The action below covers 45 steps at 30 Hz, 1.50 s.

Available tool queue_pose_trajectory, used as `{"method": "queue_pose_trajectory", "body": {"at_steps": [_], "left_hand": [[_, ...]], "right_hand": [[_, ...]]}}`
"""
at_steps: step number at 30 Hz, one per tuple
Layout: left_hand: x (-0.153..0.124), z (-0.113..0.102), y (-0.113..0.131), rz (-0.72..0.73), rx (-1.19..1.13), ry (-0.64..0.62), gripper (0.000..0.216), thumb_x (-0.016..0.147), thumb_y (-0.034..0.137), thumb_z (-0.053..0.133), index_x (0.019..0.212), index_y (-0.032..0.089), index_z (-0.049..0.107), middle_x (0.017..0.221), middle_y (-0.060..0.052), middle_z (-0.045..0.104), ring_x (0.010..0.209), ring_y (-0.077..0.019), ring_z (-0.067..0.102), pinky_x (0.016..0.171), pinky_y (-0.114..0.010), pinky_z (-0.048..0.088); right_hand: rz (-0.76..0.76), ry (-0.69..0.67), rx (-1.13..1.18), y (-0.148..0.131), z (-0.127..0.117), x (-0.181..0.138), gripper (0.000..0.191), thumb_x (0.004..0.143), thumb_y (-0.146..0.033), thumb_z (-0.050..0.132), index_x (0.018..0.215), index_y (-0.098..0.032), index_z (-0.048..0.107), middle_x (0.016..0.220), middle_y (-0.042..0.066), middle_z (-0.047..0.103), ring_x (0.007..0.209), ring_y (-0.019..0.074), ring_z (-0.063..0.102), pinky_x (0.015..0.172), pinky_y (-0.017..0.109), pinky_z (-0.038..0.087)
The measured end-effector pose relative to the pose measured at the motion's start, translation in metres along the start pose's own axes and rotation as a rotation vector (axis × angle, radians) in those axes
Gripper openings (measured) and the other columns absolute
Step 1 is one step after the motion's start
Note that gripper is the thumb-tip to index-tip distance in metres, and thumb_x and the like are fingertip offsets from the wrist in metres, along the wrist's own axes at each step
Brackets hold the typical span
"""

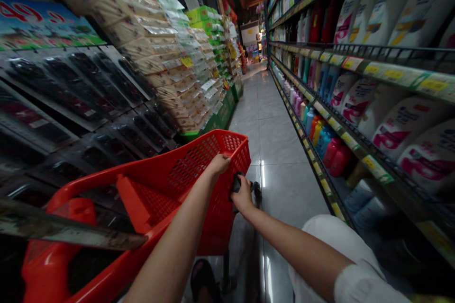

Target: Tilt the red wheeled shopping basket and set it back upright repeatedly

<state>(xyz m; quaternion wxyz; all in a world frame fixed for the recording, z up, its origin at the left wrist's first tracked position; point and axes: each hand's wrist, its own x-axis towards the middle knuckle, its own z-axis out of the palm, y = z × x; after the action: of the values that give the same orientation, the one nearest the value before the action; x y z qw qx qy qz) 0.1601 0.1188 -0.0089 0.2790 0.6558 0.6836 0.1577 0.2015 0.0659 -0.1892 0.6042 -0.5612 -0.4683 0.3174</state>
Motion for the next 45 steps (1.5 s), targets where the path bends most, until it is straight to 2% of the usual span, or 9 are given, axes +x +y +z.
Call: {"method": "queue_pose_trajectory", "body": {"at_steps": [4, 11, 17, 24, 30, 34, 41, 43, 45], "left_hand": [[0.002, -0.006, 0.002, 0.042, 0.119, -0.025, 0.025, 0.083, 0.014, 0.049, 0.06, 0.012, 0.061, 0.051, 0.002, 0.05, 0.049, -0.0098, 0.044, 0.05, -0.022, 0.031], [-0.031, -0.035, -0.01, 0.029, 0.365, -0.05, 0.02, 0.08, 0.018, 0.052, 0.077, 0.014, 0.071, 0.075, -0.009, 0.07, 0.076, -0.0189, 0.063, 0.068, -0.025, 0.041], [-0.082, -0.06, -0.036, 0.022, 0.503, -0.015, 0.025, 0.078, 0.022, 0.052, 0.091, 0.021, 0.073, 0.091, -0.01, 0.074, 0.088, -0.021, 0.066, 0.072, -0.024, 0.043], [-0.074, -0.064, -0.029, 0.047, 0.418, 0.035, 0.013, 0.067, 0.012, 0.057, 0.066, 0.019, 0.069, 0.063, -0.005, 0.066, 0.07, -0.0189, 0.061, 0.063, -0.024, 0.036], [-0.061, -0.073, -0.032, 0.155, 0.565, -0.029, 0.022, 0.07, 0.007, 0.05, 0.071, 0.017, 0.07, 0.072, -0.008, 0.069, 0.071, -0.0189, 0.062, 0.063, -0.024, 0.037], [-0.07, -0.071, -0.024, 0.192, 0.632, -0.002, 0.026, 0.076, 0.01, 0.051, 0.086, 0.02, 0.072, 0.084, -0.01, 0.072, 0.083, -0.0204, 0.066, 0.07, -0.023, 0.042], [-0.147, -0.096, -0.035, 0.448, 0.558, 0.178, 0.034, 0.087, 0.02, 0.047, 0.112, 0.023, 0.07, 0.104, -0.011, 0.073, 0.096, -0.0251, 0.067, 0.085, -0.033, 0.049], [-0.175, -0.108, -0.045, 0.58, 0.368, 0.397, 0.031, 0.089, 0.024, 0.048, 0.112, 0.026, 0.07, 0.105, -0.009, 0.073, 0.095, -0.0232, 0.067, 0.086, -0.033, 0.05], [-0.194, -0.118, -0.053, 0.648, 0.164, 0.767, 0.026, 0.087, 0.028, 0.055, 0.108, 0.027, 0.07, 0.094, -0.006, 0.072, 0.088, -0.0214, 0.067, 0.086, -0.033, 0.05]], "right_hand": [[-0.221, -0.061, 0.037, -0.019, -0.002, -0.005, 0.06, 0.063, -0.006, 0.055, 0.121, -0.021, 0.053, 0.131, 0.011, 0.045, 0.125, 0.023, 0.048, 0.109, 0.038, 0.039], [0.191, -0.002, -0.035, 0.0, 0.008, -0.017, 0.045, 0.054, -0.003, 0.055, 0.096, -0.017, 0.059, 0.101, 0.008, 0.052, 0.095, 0.0251, 0.059, 0.093, 0.042, 0.049], [-0.209, -0.08, 0.046, -0.032, -0.003, -0.018, 0.049, 0.066, -0.009, 0.056, 0.114, -0.022, 0.055, 0.126, 0.009, 0.045, 0.122, 0.0229, 0.048, 0.108, 0.039, 0.037], [0.144, -0.122, -0.06, -0.016, 0.007, -0.035, 0.047, 0.053, 0.001, 0.055, 0.096, -0.019, 0.058, 0.101, 0.007, 0.05, 0.096, 0.0238, 0.059, 0.092, 0.041, 0.05], [-0.415, -0.231, 0.044, -0.069, 0.0, -0.014, 0.062, 0.067, -0.005, 0.055, 0.126, -0.021, 0.051, 0.138, 0.011, 0.038, 0.132, 0.0222, 0.042, 0.112, 0.037, 0.035], [-0.437, -0.303, -0.03, -0.067, -0.003, -0.016, 0.06, 0.065, 0.0, 0.052, 0.12, -0.021, 0.057, 0.137, 0.011, 0.039, 0.13, 0.0224, 0.044, 0.111, 0.037, 0.036], [-0.472, -0.111, -0.057, -0.087, -0.021, 0.036, 0.067, 0.068, -0.005, 0.053, 0.132, -0.023, 0.052, 0.141, 0.01, 0.041, 0.132, 0.0245, 0.042, 0.112, 0.042, 0.036], [-0.483, -0.19, -0.165, -0.094, -0.027, 0.051, 0.07, 0.066, -0.003, 0.053, 0.133, -0.022, 0.053, 0.146, 0.01, 0.037, 0.134, 0.0264, 0.04, 0.111, 0.043, 0.037], [-0.467, -0.273, -0.267, -0.101, -0.03, 0.056, 0.069, 0.064, -0.002, 0.053, 0.13, -0.021, 0.056, 0.146, 0.01, 0.038, 0.13, 0.0275, 0.046, 0.109, 0.044, 0.04]]}}
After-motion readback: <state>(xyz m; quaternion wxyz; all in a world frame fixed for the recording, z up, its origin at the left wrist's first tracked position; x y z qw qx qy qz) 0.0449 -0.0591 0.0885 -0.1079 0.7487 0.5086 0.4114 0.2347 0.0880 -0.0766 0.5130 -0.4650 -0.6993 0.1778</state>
